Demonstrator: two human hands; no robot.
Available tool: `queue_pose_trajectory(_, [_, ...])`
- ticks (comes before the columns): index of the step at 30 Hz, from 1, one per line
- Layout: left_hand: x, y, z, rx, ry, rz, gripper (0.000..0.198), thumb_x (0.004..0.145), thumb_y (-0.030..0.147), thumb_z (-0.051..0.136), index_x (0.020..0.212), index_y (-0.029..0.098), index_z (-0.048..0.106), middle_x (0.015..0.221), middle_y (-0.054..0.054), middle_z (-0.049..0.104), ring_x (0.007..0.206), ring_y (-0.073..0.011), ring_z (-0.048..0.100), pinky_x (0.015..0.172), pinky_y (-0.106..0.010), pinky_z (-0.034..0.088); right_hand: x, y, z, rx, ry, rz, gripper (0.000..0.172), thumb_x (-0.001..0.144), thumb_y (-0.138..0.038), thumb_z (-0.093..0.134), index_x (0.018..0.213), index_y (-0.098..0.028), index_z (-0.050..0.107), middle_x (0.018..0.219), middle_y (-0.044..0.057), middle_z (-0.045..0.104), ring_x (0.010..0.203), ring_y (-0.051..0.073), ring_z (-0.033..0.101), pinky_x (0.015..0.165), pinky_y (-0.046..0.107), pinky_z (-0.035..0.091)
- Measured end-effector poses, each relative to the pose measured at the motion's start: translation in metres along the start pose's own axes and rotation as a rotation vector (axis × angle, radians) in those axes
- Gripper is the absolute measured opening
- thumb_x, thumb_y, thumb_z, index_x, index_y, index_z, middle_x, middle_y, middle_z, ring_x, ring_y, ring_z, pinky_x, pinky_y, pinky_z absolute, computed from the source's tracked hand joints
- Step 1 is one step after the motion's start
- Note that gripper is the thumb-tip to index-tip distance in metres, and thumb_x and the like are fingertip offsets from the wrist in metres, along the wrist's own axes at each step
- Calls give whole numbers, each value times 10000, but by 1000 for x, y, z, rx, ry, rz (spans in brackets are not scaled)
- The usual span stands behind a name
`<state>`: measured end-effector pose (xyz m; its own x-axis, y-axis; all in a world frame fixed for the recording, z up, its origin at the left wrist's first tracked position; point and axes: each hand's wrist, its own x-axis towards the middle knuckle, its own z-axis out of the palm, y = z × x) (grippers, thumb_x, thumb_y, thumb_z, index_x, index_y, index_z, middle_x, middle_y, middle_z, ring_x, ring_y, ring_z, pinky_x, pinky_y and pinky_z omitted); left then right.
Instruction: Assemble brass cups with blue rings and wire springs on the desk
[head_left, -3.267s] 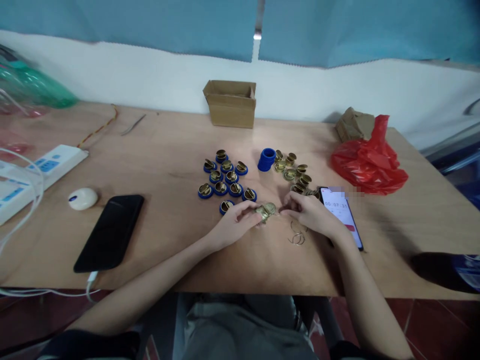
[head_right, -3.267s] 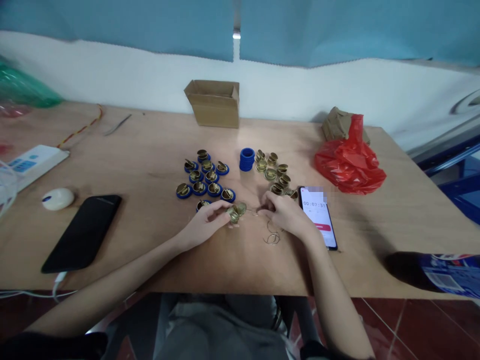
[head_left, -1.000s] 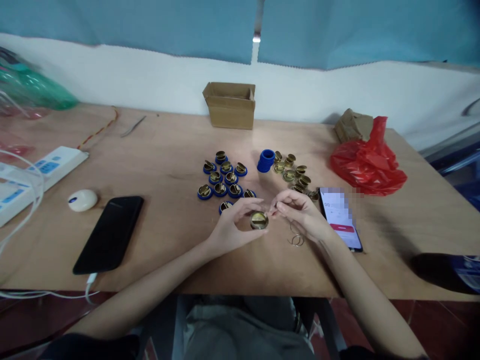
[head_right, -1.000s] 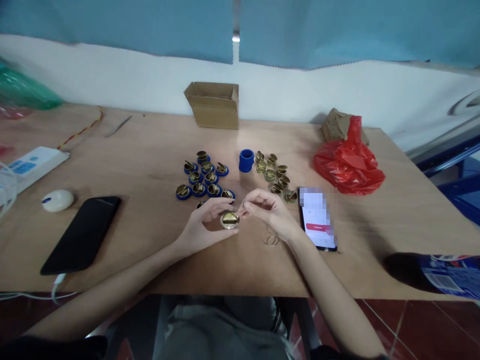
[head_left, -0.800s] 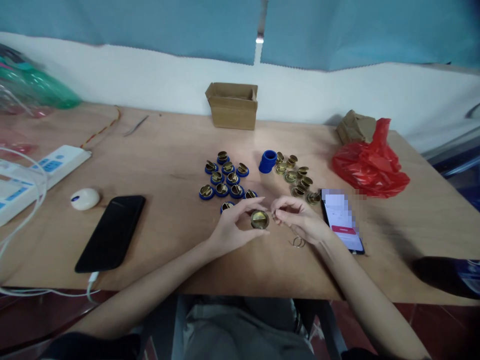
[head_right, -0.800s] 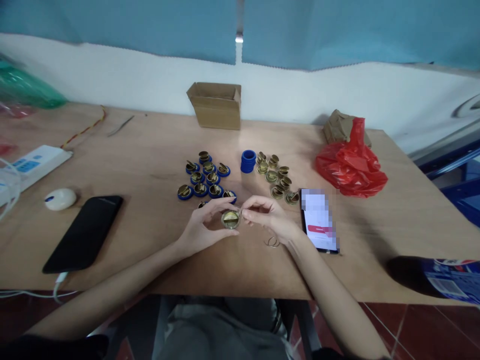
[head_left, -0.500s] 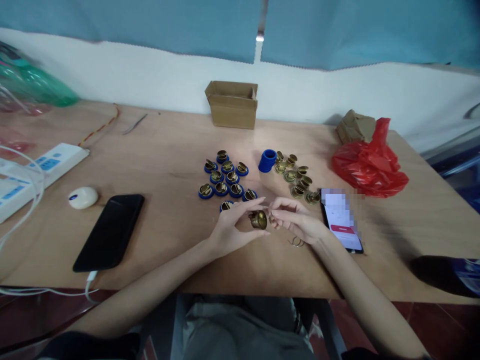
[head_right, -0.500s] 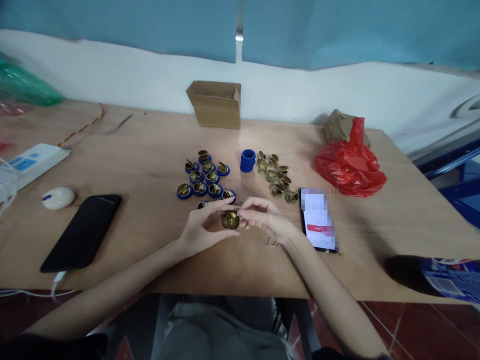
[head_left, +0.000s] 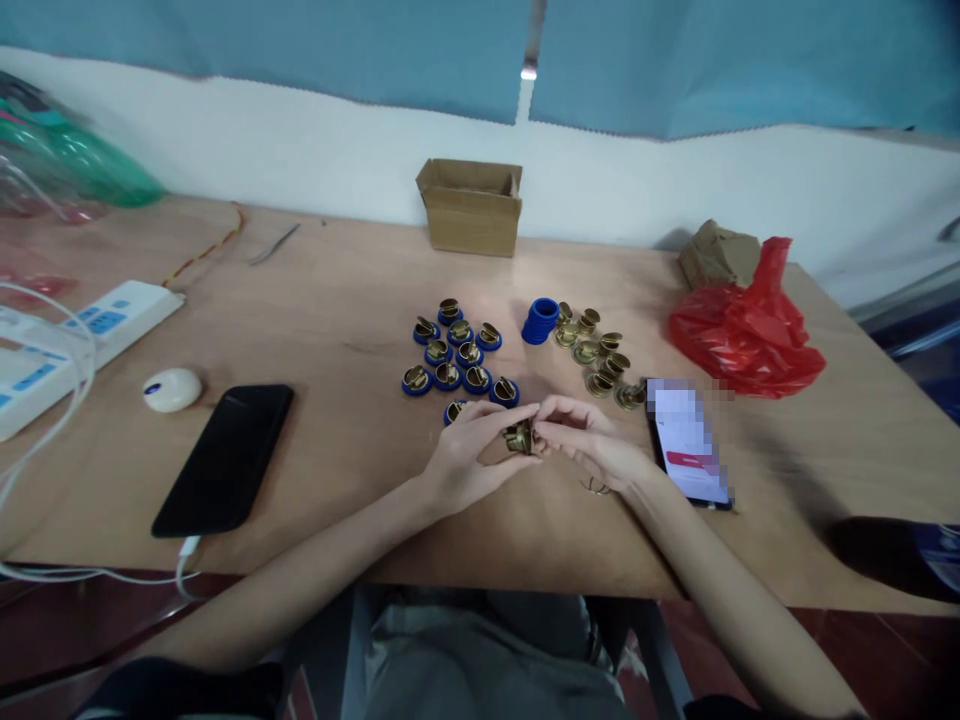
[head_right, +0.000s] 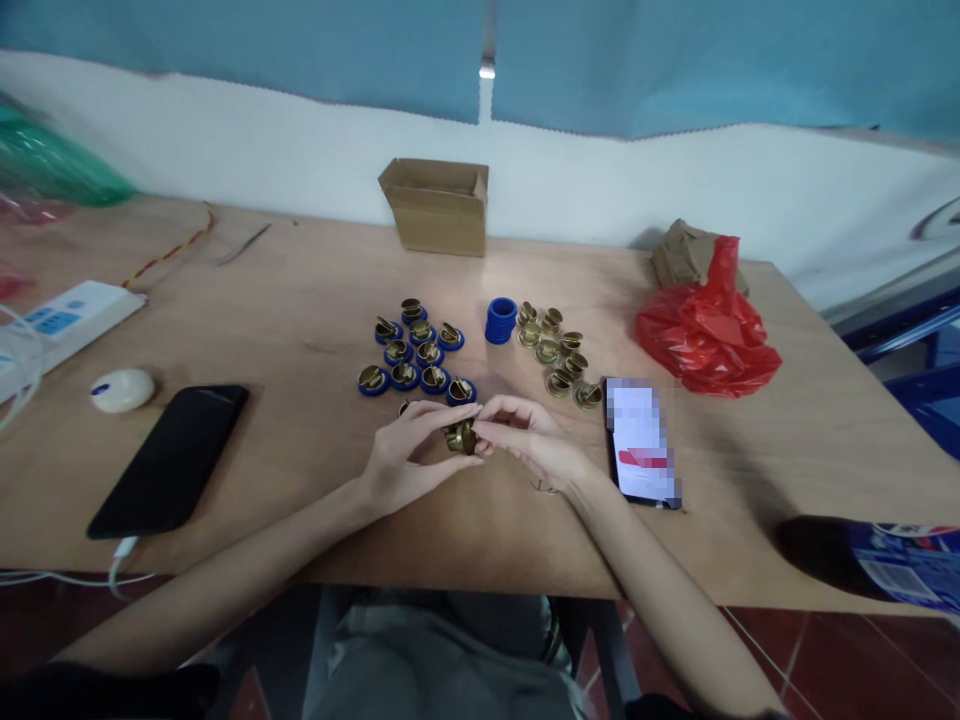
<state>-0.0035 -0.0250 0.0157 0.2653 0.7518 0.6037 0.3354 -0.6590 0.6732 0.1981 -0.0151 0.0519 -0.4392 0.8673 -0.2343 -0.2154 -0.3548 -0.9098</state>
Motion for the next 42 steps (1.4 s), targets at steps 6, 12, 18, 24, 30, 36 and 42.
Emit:
queue_pose_trajectory(6, [0,1,-1,54,-6,31,515,805,330,835,1287,276,663,1090,-48,785,922,-196,722,889,-342,592,-1,1,2,-112,8,-40,252,786,-336,850,877,-207,654,806,-22,678,706,107,634,677,239,514])
queue_pose_trajectory(12, [0,1,-3,71,19,114,510,834,274,811,1313,261,637,1141,-55,779,939,-188,726,910,-333,603,-4,-1,7,-258,36,-133,263,796,-361,837,865,-219,627,745,-41,627,657,109,580,642,247,485])
queue_pose_trajectory(18, [3,0,-2,85,80,214,503,836,222,807,1306,220,626,1162,-73,777,978,-181,740,902,-312,633,-5,-5,7,-547,7,-368,209,866,-394,775,807,-211,694,877,28,649,822,164,633,775,319,529])
queue_pose_trajectory(24, [6,-2,-3,24,92,297,469,858,155,773,1300,162,617,1184,-112,769,1111,-210,744,975,-327,631,-7,-7,0,-854,-46,-495,180,944,-365,693,847,-215,669,971,46,610,920,181,625,839,339,522])
queue_pose_trajectory(30, [4,-2,-5,51,35,312,514,896,128,725,1381,167,560,1237,-113,751,1135,-198,737,1011,-313,615,-8,-2,-3,-841,-80,-390,150,972,-341,656,903,-211,626,905,15,687,838,163,664,788,304,533])
queue_pose_trajectory(36, [0,-5,-3,9,43,252,589,884,102,726,1431,170,520,1253,-125,739,1163,-196,722,1030,-306,600,-12,-2,5,-991,45,-609,118,955,-312,689,914,-212,642,872,12,687,792,157,664,735,281,516])
queue_pose_trajectory(42, [0,-10,2,-117,63,377,725,848,8,718,1494,161,427,1343,-172,676,1269,-241,660,1033,-396,609,-14,-1,7,-1066,34,-745,71,974,-270,661,957,-213,622,904,23,664,835,158,661,768,286,542])
